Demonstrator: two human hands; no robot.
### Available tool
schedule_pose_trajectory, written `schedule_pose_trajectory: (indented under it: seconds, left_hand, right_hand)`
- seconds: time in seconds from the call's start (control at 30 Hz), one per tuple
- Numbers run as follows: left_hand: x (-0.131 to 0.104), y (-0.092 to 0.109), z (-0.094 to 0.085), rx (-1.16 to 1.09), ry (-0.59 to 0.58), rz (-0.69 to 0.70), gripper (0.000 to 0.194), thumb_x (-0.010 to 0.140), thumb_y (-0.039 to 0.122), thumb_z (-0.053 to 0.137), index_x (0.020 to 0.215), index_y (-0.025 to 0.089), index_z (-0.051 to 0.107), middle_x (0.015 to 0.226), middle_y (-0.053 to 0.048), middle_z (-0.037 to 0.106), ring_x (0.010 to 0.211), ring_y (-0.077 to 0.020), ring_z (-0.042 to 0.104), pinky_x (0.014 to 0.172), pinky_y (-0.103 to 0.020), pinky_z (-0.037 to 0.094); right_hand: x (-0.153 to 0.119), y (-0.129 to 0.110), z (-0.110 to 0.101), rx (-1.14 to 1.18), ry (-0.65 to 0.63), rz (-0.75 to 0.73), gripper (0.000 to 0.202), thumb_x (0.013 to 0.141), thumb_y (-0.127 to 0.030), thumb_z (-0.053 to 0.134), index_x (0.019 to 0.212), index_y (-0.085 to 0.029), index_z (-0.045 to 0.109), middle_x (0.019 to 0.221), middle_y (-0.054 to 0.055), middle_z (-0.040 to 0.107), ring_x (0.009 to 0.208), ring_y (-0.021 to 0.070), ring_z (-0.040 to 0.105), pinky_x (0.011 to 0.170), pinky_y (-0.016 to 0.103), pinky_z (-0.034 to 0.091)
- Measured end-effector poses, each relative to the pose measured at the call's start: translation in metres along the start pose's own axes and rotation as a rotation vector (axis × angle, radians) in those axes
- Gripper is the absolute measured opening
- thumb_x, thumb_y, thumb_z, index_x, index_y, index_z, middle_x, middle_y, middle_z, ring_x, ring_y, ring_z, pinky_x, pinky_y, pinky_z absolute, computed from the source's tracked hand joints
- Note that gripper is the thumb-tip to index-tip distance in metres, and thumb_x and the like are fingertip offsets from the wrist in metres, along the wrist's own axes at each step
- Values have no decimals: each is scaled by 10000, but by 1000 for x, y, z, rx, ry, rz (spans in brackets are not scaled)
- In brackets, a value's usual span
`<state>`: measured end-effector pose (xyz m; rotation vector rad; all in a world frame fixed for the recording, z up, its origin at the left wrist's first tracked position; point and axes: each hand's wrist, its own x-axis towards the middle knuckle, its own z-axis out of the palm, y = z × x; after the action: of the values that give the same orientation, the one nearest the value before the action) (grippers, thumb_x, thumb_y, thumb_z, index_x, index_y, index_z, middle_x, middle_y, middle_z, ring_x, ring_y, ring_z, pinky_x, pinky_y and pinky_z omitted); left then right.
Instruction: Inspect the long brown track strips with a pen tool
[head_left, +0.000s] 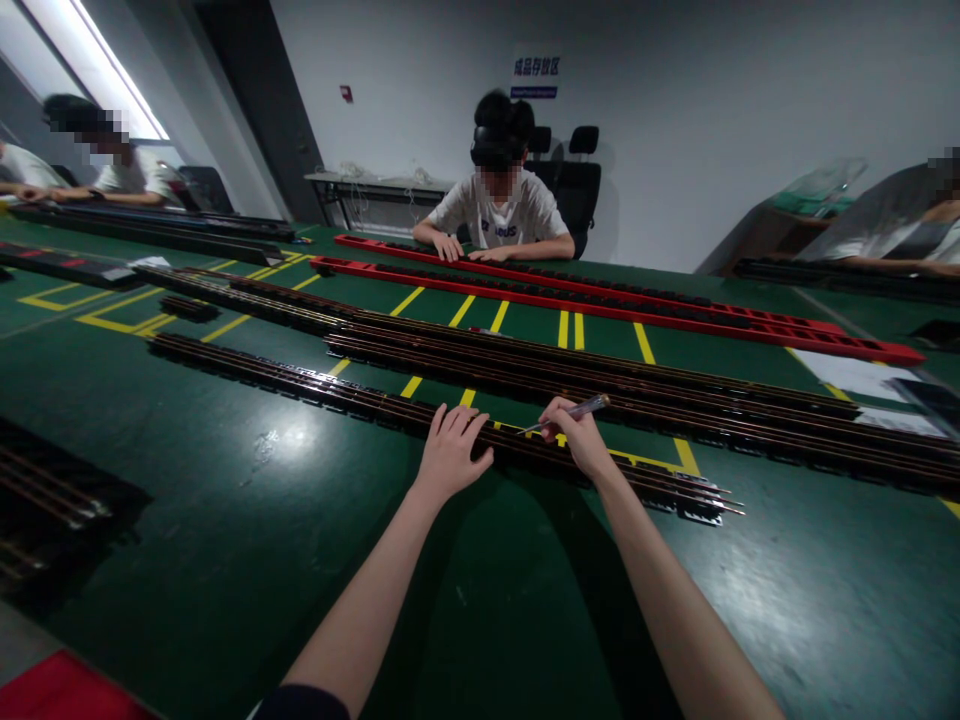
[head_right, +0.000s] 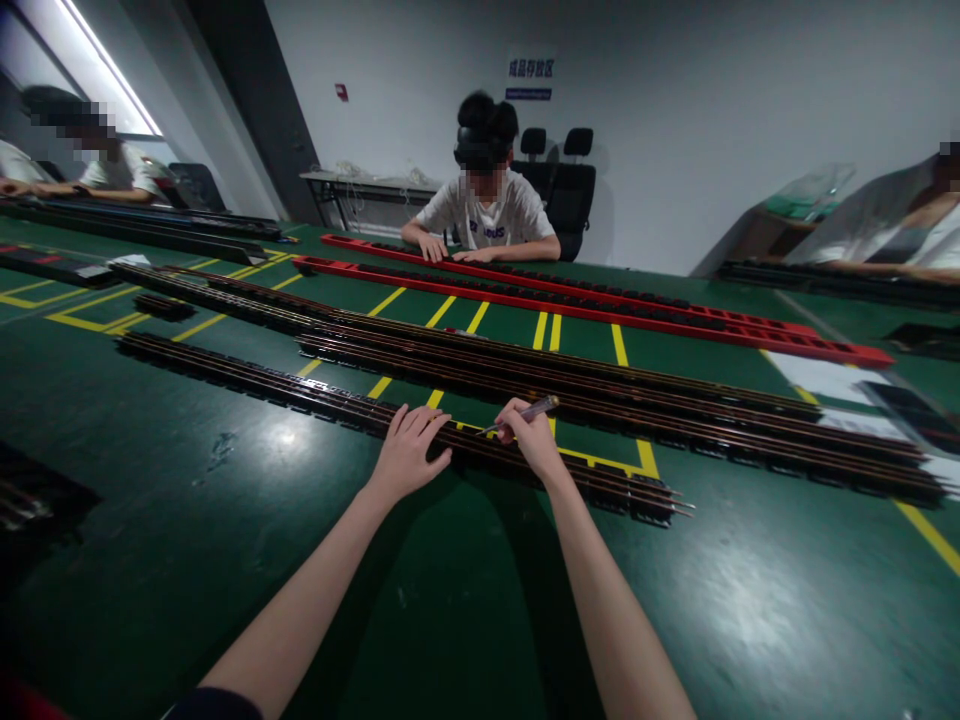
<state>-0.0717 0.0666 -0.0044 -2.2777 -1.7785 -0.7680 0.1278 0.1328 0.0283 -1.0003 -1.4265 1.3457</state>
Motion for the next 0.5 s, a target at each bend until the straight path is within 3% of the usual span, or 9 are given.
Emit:
schedule_pose_trajectory:
  seconds: [0.5]
  left_hand:
    - [1,3,2,70,-17,-28,328,853,273,518,1158,196,612,1158,-86,654,1140,-259,557,1111,-494,324]
  right_hand:
    - [0,2,2,-16,28,-25,154,645,-325,558,557,-199,575,468,-17,555,450,112,502,466,232,430]
